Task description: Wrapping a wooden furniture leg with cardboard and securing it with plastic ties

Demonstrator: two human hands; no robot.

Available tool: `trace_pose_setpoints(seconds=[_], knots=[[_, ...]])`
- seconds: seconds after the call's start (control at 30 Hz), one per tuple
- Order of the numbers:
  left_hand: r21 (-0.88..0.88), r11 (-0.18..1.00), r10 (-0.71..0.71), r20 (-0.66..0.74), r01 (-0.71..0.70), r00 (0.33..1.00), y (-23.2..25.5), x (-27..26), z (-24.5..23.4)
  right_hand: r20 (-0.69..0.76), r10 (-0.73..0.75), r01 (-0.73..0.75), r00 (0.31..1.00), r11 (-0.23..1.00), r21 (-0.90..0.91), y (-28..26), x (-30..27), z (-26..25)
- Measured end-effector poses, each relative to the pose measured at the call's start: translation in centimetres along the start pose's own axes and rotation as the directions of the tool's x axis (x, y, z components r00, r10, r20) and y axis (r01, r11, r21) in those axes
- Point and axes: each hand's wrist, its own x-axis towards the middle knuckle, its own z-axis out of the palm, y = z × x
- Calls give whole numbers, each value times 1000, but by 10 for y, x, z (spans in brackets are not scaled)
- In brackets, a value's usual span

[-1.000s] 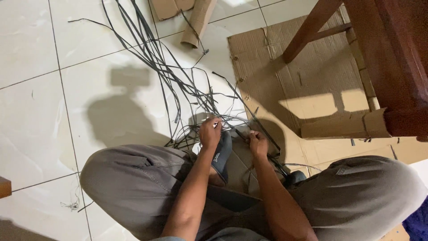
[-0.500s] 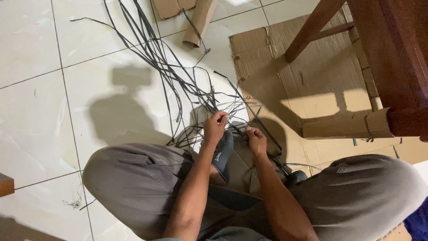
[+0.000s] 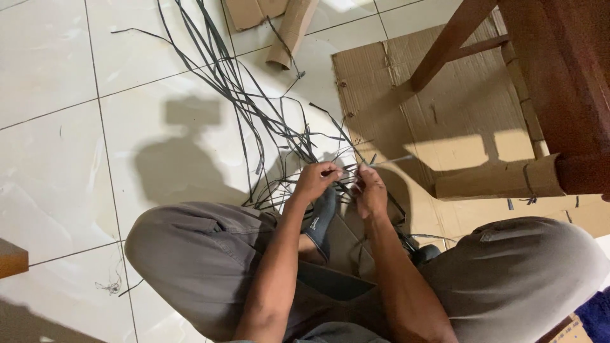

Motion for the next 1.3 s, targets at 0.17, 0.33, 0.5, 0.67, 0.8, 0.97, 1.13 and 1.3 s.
trace_pose_setpoints(seconds=[0.17, 0.33, 0.5, 0.67, 0.8, 0.97, 1.13, 1.3], knots=[[168, 976, -131, -53, 138, 990, -9, 1, -8, -42, -3, 12, 999, 975, 220, -29, -5, 7], [342, 894, -245, -169, 290, 955, -30, 12, 4, -99, 38, 2, 994, 926, 377, -44, 6, -10], [118, 917, -289, -461, 380, 839, -19, 30, 29, -173, -76, 136, 982, 921, 366, -49, 0, -30], [14, 964, -187, -677, 267, 712, 0, 53, 49, -233, -116, 178, 966, 948, 264, -64, -20, -43], [-64, 998, -63, -646, 28, 761, 11, 72, 89, -250, -197, 234, 948, 964, 128, -69, -37, -46], [-134, 990, -56, -51, 49, 997, 58, 66, 123, -293, -297, 339, 909, 935, 103, -66, -49, -52], [-172, 980, -73, 152, 99, 986, 98, 59, 142, -354, -339, 378, 871, 925, 44, -54, -46, -77], [-219, 971, -40, 245, 96, 969, 107, 56, 168, -415, -337, 336, 845, 939, -79, -44, -57, -105]])
